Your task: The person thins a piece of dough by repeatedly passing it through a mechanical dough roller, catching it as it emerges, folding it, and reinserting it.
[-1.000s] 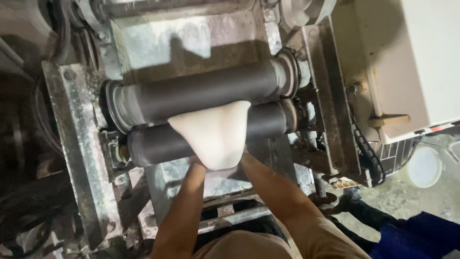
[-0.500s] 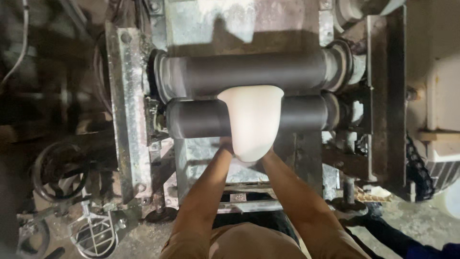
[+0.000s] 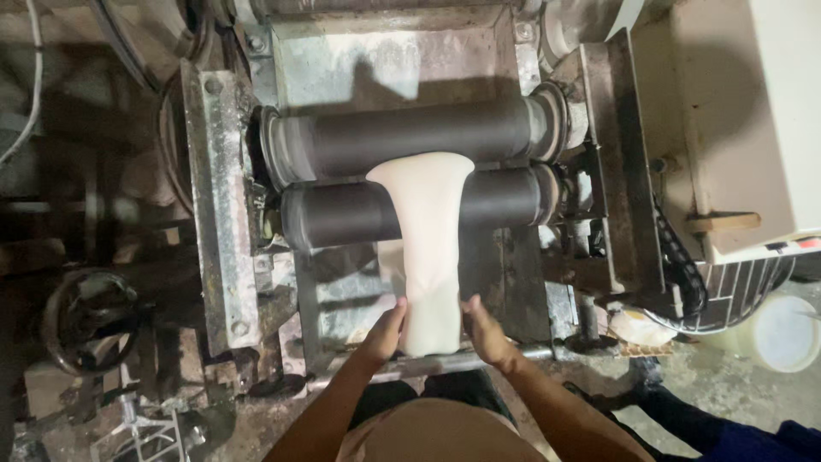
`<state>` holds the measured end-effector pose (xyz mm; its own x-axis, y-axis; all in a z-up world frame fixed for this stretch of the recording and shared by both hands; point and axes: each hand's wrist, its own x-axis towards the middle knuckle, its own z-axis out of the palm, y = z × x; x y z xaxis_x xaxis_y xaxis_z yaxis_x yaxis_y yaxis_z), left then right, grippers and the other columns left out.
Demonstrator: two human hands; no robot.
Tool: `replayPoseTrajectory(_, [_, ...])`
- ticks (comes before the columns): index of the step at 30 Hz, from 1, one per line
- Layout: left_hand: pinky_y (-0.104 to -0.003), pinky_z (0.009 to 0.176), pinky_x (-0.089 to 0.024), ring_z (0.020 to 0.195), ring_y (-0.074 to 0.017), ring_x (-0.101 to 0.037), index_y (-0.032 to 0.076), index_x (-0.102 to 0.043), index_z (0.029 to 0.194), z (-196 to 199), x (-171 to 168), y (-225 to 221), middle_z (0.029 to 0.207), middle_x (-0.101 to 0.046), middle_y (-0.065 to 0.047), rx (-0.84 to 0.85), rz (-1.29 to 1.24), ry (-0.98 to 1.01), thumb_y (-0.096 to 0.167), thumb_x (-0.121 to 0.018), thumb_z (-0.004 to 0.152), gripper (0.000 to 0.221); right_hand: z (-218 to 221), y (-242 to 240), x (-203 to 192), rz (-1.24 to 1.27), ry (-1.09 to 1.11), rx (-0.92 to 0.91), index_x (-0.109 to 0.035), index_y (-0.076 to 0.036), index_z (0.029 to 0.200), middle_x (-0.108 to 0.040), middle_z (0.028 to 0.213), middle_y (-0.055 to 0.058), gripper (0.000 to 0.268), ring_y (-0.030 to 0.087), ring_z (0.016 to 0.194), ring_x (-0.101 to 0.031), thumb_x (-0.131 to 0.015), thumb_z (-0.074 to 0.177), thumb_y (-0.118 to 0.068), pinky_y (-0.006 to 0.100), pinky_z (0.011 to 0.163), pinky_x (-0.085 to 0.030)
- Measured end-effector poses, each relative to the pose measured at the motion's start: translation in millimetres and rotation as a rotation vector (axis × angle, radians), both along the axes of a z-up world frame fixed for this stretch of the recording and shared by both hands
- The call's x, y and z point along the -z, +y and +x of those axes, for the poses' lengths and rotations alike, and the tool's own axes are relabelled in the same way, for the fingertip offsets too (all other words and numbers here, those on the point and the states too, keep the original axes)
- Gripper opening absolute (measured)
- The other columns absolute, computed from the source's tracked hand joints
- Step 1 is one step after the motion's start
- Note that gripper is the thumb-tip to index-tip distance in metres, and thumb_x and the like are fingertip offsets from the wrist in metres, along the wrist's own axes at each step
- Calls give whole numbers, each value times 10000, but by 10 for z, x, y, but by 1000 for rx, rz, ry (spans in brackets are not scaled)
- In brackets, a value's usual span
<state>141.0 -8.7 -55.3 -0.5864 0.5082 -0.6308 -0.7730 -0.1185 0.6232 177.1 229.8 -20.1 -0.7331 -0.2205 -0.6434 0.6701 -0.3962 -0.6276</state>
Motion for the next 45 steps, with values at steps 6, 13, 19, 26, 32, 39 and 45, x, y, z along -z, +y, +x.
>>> replayPoseTrajectory(6, [-385, 939, -534, 1067, -230, -669, 75, -678, 1238, -682, 610, 187, 1185, -716, -93, -345, -13, 65, 377, -496, 984, 435, -838, 241, 1122, 58, -64, 331, -535, 38, 1432, -656, 1128, 100, 655, 219, 910, -584, -431, 1080, -504, 385, 724, -429])
replayPoseTrajectory(13, [-404, 1074, -505, 1216, -277, -624, 76, -670, 1271, -1717, 1808, 384, 1296, -679, -116, 170, -965, 1214, 279, -579, 1051, 312, -1304, 426, 2330, 706, 178, -353, -635, 2, 1328, -718, 1125, 88, 614, 216, 919, -658, -704, 872, -403, 341, 745, -529])
replayPoseTrajectory(19, [-398, 1045, -429, 1279, -303, -549, 107, -373, 1523, -780, 1298, 174, 1410, -563, -189, -121, -637, 301, 576, -508, 973, 736, -872, 133, 1421, 203, 59, 12, -510, -15, 1481, -558, 1505, 138, 619, 231, 1349, -523, -414, 1053, -453, 392, 1154, -376])
replayPoseTrajectory(26, [-442, 994, -475, 1200, -367, -639, 27, -707, 1204, -939, -465, 130, 1213, -710, -210, 131, -756, 652, 623, -446, 1008, 680, -948, 3, -636, 369, 259, -65, -618, -40, 1394, -636, 1385, 167, 600, 282, 1255, -602, -486, 1013, -485, 419, 1075, -460])
replayPoseTrajectory(32, [-498, 1059, -467, 1215, -446, -606, -2, -571, 1431, -632, -1582, -227, 1315, -632, -262, -274, -1011, 1144, 473, -620, 973, 662, -526, 313, -1213, 1333, 767, 99, -564, 22, 1442, -531, 1494, 244, 660, 369, 1409, -478, -702, 963, -411, 474, 1171, -401])
replayPoseTrajectory(39, [-459, 1117, -355, 1394, -460, -367, -4, -188, 1547, -593, -675, -273, 1578, -225, -319, 251, -792, 749, 507, -871, 775, 1151, -431, 468, -19, 581, 458, -212, -106, -54, 1616, -232, 1635, 245, 1235, 338, 1500, -239, -931, 721, -262, 495, 1188, -256])
replayPoseTrajectory(45, [-396, 1054, -504, 1256, -330, -639, 43, -671, 1309, -1057, -425, 95, 1346, -674, -201, 117, -495, 974, 459, -834, 713, 745, -1151, 435, 326, 468, 700, -286, -544, 38, 1419, -643, 1353, 205, 874, 271, 1247, -595, -922, 723, -333, 403, 1061, -503])
